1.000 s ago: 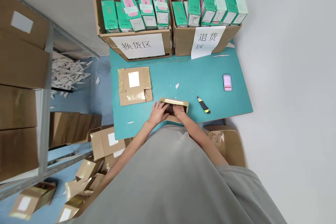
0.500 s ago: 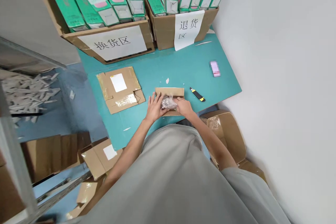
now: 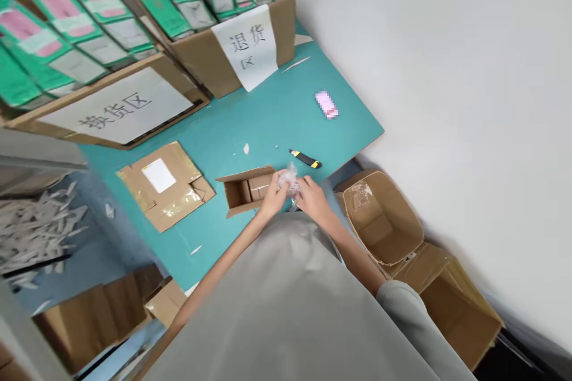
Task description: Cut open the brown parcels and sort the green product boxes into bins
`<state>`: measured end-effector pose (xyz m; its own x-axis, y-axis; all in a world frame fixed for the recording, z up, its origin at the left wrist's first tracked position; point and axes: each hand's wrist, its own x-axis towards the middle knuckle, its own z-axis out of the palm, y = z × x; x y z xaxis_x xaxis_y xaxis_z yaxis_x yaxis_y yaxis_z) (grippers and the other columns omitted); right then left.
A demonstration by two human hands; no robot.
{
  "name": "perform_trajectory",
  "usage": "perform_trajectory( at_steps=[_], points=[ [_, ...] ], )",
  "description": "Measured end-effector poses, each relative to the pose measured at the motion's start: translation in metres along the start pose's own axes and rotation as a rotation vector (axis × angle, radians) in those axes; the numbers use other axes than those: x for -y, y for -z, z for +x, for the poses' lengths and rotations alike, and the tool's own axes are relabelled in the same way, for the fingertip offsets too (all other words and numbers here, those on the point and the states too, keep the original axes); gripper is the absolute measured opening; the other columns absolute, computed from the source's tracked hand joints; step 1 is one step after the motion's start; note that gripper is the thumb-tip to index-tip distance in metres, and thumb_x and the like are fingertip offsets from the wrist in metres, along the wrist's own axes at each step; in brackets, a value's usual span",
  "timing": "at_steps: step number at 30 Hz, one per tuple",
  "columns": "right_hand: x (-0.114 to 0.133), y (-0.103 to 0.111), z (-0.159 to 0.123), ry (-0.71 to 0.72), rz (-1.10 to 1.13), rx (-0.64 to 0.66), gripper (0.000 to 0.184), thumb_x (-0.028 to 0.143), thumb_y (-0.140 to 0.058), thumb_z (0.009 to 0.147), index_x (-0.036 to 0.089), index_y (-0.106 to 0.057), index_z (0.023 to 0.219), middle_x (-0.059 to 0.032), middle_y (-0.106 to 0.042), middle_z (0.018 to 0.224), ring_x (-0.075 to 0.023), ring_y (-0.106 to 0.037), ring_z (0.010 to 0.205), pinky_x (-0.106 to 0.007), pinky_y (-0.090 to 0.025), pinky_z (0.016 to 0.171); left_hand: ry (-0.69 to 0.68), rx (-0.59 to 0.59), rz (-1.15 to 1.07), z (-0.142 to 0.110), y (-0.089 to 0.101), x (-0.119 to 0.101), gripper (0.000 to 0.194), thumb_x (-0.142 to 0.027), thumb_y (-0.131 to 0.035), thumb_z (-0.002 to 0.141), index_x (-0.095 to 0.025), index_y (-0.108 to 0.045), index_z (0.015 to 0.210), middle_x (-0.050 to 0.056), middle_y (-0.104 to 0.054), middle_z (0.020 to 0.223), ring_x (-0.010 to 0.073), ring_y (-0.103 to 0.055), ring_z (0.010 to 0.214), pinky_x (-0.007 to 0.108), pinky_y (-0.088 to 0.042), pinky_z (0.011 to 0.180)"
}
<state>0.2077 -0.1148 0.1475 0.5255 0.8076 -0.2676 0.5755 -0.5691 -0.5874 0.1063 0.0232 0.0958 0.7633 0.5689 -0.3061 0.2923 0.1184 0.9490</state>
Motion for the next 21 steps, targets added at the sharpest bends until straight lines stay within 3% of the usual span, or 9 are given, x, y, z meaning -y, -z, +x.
perform_trajectory(
  at_steps=[2,4,6,8,10,13,15,17,21],
  points=[
    [-0.021,0.015,-0.014,-0.026,0.074,-0.093,0.078,0.026,-0.061,0.105,0.027,-0.035,0.179,-0.0162,-0.052,0.167,-0.0332,-0.062,0.145,-0.047,-0.057,0.117,0.075,-0.001,-0.035,0.017,-0.026,0.005,0.036,-0.043,-0.06,0.106,-0.021,-0.061,0.135,0.012,-0.077,0.125,0.0268,-0.075,0.11,0.042,-0.062,0.099],
    [-0.046,0.027,-0.027,-0.031,0.104,-0.143,0.086,0.03,-0.064,0.106,0.032,-0.025,0.183,-0.0143,-0.039,0.178,-0.0343,-0.055,0.155,-0.049,-0.054,0.123,0.144,0.035,-0.044,0.033,-0.057,0.009,0.03,-0.041,-0.062,0.105,-0.021,-0.064,0.126,0.009,-0.078,0.113,0.0262,-0.076,0.101,0.041,-0.063,0.093],
    [-0.076,0.035,-0.041,-0.03,0.118,-0.158,0.074,0.029,-0.059,0.109,0.031,-0.036,0.179,-0.0134,-0.045,0.175,-0.033,-0.054,0.155,-0.049,-0.049,0.128,0.168,0.113,-0.031,0.048,-0.094,0.011,0.025,-0.039,-0.069,0.1,-0.02,-0.068,0.116,0.008,-0.078,0.106,0.026,-0.075,0.098,0.041,-0.063,0.094],
    [-0.11,0.039,-0.055,-0.086,0.133,-0.194,0.059,0.026,-0.051,0.111,0.028,-0.051,0.17,-0.0143,-0.06,0.161,-0.0313,-0.061,0.147,-0.047,-0.049,0.127,0.183,0.241,-0.031,0.059,-0.133,0.014,0.025,-0.037,-0.075,0.095,-0.019,-0.071,0.112,0.008,-0.08,0.106,0.0259,-0.075,0.1,0.042,-0.062,0.098],
    [-0.147,0.04,-0.071,-0.192,0.133,-0.261,0.05,0.024,-0.047,0.111,0.023,-0.062,0.159,-0.0152,-0.069,0.146,-0.0312,-0.066,0.136,-0.045,-0.052,0.122,0.22,0.394,-0.038,0.065,-0.171,0.017,0.035,-0.038,-0.08,0.092,-0.018,-0.075,0.12,0.01,-0.082,0.114,0.027,-0.077,0.108,0.044,-0.062,0.105],
    [-0.208,0.041,-0.097,-0.382,0.065,-0.378,0.045,0.021,-0.048,0.107,0.019,-0.071,0.146,-0.0164,-0.072,0.137,-0.0323,-0.068,0.128,-0.044,-0.054,0.116,0.298,0.587,-0.019,0.061,-0.219,0.023,0.061,-0.042,-0.087,0.09,-0.021,-0.072,0.146,0.016,-0.078,0.145,0.0316,-0.073,0.132,0.049,-0.057,0.117],
    [-0.248,0.04,-0.115,-0.537,-0.008,-0.435,0.047,0.02,-0.049,0.103,0.017,-0.071,0.145,-0.0171,-0.072,0.135,-0.0329,-0.067,0.125,-0.044,-0.055,0.112,0.338,0.68,0.016,0.055,-0.242,0.027,0.072,-0.044,-0.088,0.09,-0.021,-0.068,0.155,0.019,-0.067,0.162,0.0353,-0.066,0.147,0.052,-0.052,0.125],
    [-0.284,0.04,-0.132,-0.706,-0.081,-0.439,0.052,0.019,-0.049,0.102,0.017,-0.068,0.151,-0.0183,-0.072,0.135,-0.0331,-0.068,0.123,-0.044,-0.055,0.109,0.363,0.75,0.055,0.048,-0.258,0.029,0.072,-0.046,-0.088,0.091,-0.021,-0.069,0.156,0.019,-0.064,0.166,0.0374,-0.06,0.155,0.054,-0.048,0.13],
    [-0.344,0.042,-0.158,-1.026,-0.185,-0.288,0.06,0.013,-0.049,0.102,0.011,-0.06,0.161,-0.0246,-0.071,0.136,-0.0345,-0.068,0.125,-0.044,-0.05,0.111,0.421,0.805,0.115,0.042,-0.272,0.033,0.062,-0.043,-0.086,0.094,-0.021,-0.073,0.15,0.018,-0.067,0.163,0.0379,-0.061,0.155,0.057,-0.049,0.13]
  ],
)
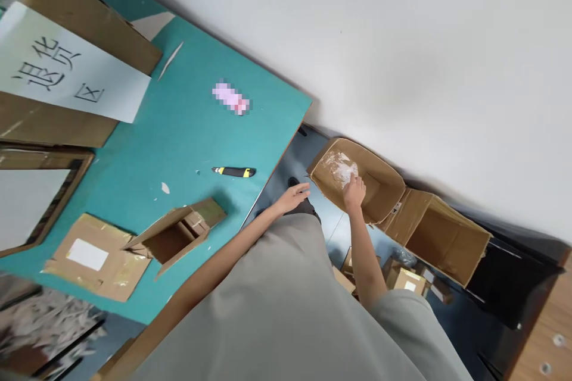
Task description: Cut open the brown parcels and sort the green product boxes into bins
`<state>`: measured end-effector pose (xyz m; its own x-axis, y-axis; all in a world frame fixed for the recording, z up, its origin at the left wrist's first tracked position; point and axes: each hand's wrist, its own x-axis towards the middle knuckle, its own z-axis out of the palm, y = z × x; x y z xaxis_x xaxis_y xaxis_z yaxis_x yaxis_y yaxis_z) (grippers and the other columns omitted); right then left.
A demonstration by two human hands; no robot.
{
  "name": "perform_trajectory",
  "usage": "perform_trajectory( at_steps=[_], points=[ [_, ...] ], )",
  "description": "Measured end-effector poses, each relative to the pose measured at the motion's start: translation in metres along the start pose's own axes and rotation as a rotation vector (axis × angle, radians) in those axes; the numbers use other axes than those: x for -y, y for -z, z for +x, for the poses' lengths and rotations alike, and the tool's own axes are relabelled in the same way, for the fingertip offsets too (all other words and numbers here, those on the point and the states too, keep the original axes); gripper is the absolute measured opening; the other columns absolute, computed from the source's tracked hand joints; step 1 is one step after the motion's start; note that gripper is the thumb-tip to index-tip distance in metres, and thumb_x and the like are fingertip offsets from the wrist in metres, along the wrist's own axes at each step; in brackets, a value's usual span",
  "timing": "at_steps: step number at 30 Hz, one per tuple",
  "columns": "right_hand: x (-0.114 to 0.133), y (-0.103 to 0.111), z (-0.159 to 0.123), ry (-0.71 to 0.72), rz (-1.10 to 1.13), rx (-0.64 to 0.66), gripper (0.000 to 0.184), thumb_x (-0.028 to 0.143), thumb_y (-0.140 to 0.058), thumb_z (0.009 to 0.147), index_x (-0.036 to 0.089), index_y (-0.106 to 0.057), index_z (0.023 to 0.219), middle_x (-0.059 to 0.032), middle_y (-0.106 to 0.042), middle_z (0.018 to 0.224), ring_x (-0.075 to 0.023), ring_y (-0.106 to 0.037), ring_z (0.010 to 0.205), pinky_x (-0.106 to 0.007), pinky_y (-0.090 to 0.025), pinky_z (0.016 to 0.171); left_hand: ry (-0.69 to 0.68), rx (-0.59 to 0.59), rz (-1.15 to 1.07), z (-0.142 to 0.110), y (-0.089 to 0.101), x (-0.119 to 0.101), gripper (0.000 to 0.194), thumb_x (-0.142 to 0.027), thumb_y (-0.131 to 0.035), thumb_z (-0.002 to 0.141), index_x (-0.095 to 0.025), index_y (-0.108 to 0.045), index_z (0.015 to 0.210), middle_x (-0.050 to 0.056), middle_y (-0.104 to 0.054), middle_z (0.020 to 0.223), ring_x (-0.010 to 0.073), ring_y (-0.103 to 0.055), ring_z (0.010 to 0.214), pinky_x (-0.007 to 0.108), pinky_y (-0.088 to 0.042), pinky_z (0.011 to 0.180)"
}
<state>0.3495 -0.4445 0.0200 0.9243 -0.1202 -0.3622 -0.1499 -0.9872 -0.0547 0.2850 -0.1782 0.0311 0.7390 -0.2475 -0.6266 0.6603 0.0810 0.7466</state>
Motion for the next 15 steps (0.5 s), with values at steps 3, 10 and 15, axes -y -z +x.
perform_trajectory(
  at_steps=[3,10,15],
  points=[
    [-0.027,-0.002,0.021,-0.168,-0.077,0.1,0.064,0.013,-0.051,0.103,0.008,-0.052,0.167,-0.0297,-0.067,0.145,-0.0363,-0.067,0.134,-0.046,-0.048,0.115,0.049,-0.026,0.006,0.001,0.001,0.003,0.062,-0.039,-0.086,0.093,-0.019,-0.074,0.149,0.02,-0.065,0.164,0.0395,-0.062,0.154,0.058,-0.052,0.127],
    [-0.003,0.004,0.044,-0.215,-0.088,0.235,0.058,0.02,-0.055,0.102,0.0,-0.059,0.156,-0.041,-0.058,0.155,-0.0465,-0.062,0.144,-0.057,-0.051,0.115,0.047,-0.137,-0.085,-0.017,0.035,0.001,0.059,-0.042,-0.091,0.088,-0.017,-0.078,0.14,0.023,-0.069,0.158,0.0421,-0.066,0.15,0.06,-0.053,0.126],
    [0.115,-0.008,0.02,0.231,-0.013,0.321,0.048,0.031,-0.054,0.111,0.012,-0.068,0.153,-0.0284,-0.069,0.152,-0.0376,-0.07,0.139,-0.044,-0.053,0.116,-0.077,-0.378,-0.196,-0.06,0.095,0.0,0.057,-0.046,-0.087,0.09,-0.017,-0.077,0.137,0.021,-0.076,0.148,0.0381,-0.07,0.145,0.057,-0.054,0.125]
  ],
)
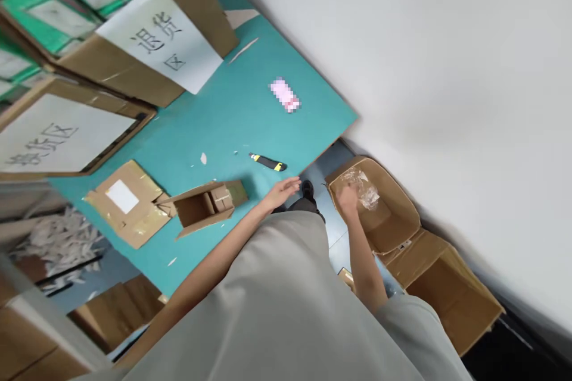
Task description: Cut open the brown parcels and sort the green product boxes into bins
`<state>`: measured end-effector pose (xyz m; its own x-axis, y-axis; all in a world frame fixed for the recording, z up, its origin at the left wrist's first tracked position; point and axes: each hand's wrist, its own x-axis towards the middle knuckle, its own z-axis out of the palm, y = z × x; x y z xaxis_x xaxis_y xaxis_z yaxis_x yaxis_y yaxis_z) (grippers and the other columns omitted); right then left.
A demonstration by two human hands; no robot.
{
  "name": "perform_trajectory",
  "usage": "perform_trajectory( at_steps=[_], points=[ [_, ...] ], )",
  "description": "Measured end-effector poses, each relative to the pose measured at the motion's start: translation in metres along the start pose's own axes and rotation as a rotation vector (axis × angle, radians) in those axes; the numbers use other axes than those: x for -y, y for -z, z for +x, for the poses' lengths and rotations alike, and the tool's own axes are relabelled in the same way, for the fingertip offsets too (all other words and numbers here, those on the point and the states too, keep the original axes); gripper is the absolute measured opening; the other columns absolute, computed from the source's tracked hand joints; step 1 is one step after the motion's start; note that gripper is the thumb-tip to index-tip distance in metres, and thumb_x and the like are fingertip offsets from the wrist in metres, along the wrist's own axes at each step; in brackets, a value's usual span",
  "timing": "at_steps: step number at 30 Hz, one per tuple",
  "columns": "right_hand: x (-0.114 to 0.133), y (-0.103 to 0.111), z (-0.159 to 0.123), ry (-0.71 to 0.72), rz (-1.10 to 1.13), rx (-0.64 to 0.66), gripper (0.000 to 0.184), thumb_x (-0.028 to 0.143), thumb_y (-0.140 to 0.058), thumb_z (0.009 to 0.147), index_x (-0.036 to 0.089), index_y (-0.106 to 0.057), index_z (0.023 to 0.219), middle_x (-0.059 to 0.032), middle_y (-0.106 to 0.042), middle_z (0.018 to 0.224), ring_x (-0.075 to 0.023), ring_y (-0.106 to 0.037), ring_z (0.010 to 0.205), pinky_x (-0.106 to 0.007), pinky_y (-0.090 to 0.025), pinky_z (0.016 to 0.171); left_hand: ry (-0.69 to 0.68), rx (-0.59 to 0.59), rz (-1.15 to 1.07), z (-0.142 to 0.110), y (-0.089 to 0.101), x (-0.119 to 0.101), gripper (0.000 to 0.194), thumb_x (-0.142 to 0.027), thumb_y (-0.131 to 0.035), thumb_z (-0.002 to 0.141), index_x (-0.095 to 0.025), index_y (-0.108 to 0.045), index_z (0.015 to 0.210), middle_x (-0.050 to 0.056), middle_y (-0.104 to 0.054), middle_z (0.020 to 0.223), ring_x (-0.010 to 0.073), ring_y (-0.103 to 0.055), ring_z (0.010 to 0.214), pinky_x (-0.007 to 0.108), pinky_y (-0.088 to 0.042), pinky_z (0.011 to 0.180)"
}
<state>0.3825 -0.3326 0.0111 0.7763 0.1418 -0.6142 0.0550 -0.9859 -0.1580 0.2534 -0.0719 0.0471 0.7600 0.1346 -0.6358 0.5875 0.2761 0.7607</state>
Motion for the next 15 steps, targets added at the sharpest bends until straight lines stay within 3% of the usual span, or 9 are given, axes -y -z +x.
perform_trajectory(
  at_steps=[3,6,9,11,13,15],
  points=[
    [0.093,-0.02,-0.007,0.319,0.017,0.078,0.046,0.032,-0.061,0.112,0.021,-0.069,0.155,-0.0164,-0.075,0.151,-0.0276,-0.073,0.139,-0.035,-0.053,0.119,-0.158,-0.204,-0.055,-0.033,0.055,0.0,0.056,-0.054,-0.084,0.091,-0.018,-0.077,0.134,0.019,-0.08,0.141,0.0359,-0.075,0.135,0.055,-0.057,0.12],
    [0.18,-0.039,-0.026,0.652,0.141,0.256,0.043,0.032,-0.064,0.112,0.023,-0.07,0.153,-0.0126,-0.081,0.142,-0.0255,-0.079,0.128,-0.036,-0.058,0.115,-0.257,-0.484,-0.092,-0.085,0.115,0.015,0.051,-0.057,-0.076,0.096,-0.021,-0.077,0.132,0.016,-0.082,0.134,0.0324,-0.08,0.122,0.052,-0.063,0.11],
    [0.248,-0.056,-0.049,0.793,0.168,0.406,0.044,0.042,-0.066,0.113,0.022,-0.071,0.151,-0.0135,-0.084,0.137,-0.027,-0.082,0.123,-0.037,-0.06,0.11,-0.298,-0.911,-0.08,-0.139,0.172,0.048,0.042,-0.05,-0.073,0.099,-0.021,-0.075,0.129,0.015,-0.08,0.135,0.0308,-0.077,0.127,0.048,-0.063,0.112],
    [0.28,-0.068,-0.063,0.809,0.104,0.465,0.048,0.049,-0.068,0.111,0.02,-0.073,0.149,-0.015,-0.083,0.139,-0.0294,-0.081,0.125,-0.037,-0.061,0.11,-0.234,-1.178,-0.088,-0.165,0.203,0.076,0.042,-0.043,-0.074,0.097,-0.02,-0.072,0.132,0.017,-0.076,0.143,0.0314,-0.073,0.133,0.049,-0.06,0.117],
    [0.304,-0.08,-0.074,0.789,-0.025,0.487,0.049,0.054,-0.07,0.11,0.019,-0.075,0.144,-0.0155,-0.082,0.14,-0.0327,-0.08,0.128,-0.038,-0.061,0.107,-0.103,-1.259,-0.13,-0.178,0.225,0.104,0.051,-0.038,-0.079,0.092,-0.019,-0.069,0.138,0.021,-0.07,0.151,0.0339,-0.071,0.136,0.051,-0.06,0.116],
    [0.32,-0.092,-0.083,0.752,-0.18,0.438,0.046,0.053,-0.071,0.109,0.02,-0.077,0.141,-0.015,-0.083,0.138,-0.0352,-0.079,0.129,-0.036,-0.061,0.105,0.0,-1.143,-0.162,-0.18,0.238,0.127,0.059,-0.035,-0.084,0.087,-0.017,-0.068,0.141,0.022,-0.071,0.151,0.0366,-0.072,0.135,0.053,-0.06,0.115]
  ],
)
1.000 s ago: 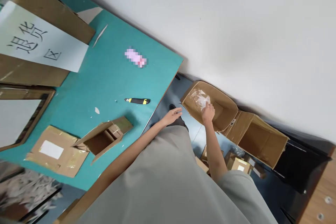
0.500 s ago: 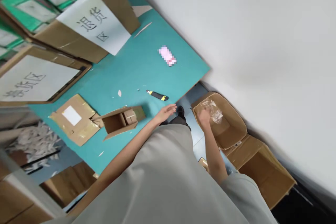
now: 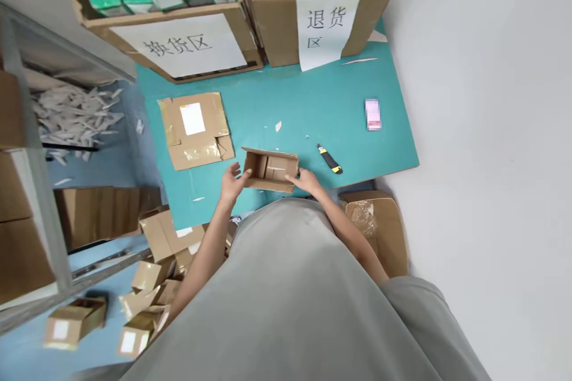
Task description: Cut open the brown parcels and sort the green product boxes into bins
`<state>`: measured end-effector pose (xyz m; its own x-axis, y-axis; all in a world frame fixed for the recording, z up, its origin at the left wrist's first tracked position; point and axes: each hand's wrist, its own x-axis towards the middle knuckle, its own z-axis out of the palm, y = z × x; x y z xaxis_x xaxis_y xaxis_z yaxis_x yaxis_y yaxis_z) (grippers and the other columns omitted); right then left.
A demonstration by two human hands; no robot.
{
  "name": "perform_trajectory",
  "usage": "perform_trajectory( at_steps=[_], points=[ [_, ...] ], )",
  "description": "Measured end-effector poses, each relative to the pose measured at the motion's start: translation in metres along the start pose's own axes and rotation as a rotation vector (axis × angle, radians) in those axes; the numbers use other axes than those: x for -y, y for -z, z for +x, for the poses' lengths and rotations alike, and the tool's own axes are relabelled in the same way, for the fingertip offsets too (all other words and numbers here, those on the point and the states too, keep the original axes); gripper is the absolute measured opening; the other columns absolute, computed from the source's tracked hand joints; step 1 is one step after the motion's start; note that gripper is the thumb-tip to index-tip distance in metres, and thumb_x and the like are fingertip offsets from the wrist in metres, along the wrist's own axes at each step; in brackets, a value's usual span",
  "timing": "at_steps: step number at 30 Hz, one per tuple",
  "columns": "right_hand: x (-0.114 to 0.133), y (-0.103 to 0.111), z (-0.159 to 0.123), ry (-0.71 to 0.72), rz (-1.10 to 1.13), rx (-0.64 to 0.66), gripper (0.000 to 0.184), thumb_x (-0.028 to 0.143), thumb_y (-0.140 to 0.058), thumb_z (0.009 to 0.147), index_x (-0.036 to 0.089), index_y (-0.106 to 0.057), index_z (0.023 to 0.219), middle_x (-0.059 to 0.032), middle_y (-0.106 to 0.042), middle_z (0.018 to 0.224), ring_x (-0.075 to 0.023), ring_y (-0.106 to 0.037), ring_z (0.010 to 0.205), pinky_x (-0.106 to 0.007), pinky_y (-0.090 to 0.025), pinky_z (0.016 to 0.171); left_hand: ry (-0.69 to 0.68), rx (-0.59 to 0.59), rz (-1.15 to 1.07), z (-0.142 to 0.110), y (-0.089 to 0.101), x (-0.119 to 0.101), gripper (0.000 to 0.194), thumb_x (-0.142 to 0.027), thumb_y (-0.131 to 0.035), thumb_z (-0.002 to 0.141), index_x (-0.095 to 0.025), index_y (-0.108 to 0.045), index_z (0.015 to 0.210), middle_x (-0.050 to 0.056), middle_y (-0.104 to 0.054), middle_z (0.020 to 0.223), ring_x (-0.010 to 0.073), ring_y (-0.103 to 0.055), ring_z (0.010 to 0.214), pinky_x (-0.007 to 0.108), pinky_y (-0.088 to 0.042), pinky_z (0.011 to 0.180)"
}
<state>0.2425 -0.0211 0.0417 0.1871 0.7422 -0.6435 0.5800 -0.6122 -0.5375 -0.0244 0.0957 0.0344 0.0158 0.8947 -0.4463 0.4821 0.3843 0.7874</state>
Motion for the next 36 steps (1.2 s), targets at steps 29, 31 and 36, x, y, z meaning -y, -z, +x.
perform_trajectory(
  at_steps=[29,31,36],
  points=[
    [0.011,0.021,0.016,-0.084,0.712,-0.098,0.087,0.09,-0.034,0.107,0.02,-0.076,0.136,-0.0192,-0.08,0.137,-0.0313,-0.079,0.127,-0.049,-0.065,0.112,0.05,0.188,-0.336,0.004,0.025,0.023,0.073,-0.079,-0.048,0.108,-0.017,-0.076,0.134,0.017,-0.079,0.133,0.0299,-0.077,0.123,0.046,-0.062,0.11],
    [0.008,0.019,0.019,-0.074,0.693,-0.073,0.077,0.084,-0.045,0.108,0.02,-0.076,0.137,-0.0187,-0.079,0.14,-0.0309,-0.079,0.126,-0.049,-0.065,0.111,0.067,0.195,-0.327,0.008,0.016,0.023,0.068,-0.075,-0.056,0.105,-0.017,-0.076,0.134,0.018,-0.076,0.142,0.0307,-0.075,0.128,0.046,-0.062,0.11],
    [-0.004,0.008,0.028,-0.124,0.659,-0.105,0.054,0.067,-0.066,0.107,0.021,-0.076,0.132,-0.0152,-0.081,0.138,-0.0265,-0.079,0.125,-0.048,-0.064,0.112,0.188,0.1,-0.242,0.012,-0.005,0.036,0.056,-0.057,-0.077,0.094,-0.017,-0.073,0.133,0.022,-0.071,0.153,0.0338,-0.067,0.143,0.048,-0.056,0.119]
  ],
)
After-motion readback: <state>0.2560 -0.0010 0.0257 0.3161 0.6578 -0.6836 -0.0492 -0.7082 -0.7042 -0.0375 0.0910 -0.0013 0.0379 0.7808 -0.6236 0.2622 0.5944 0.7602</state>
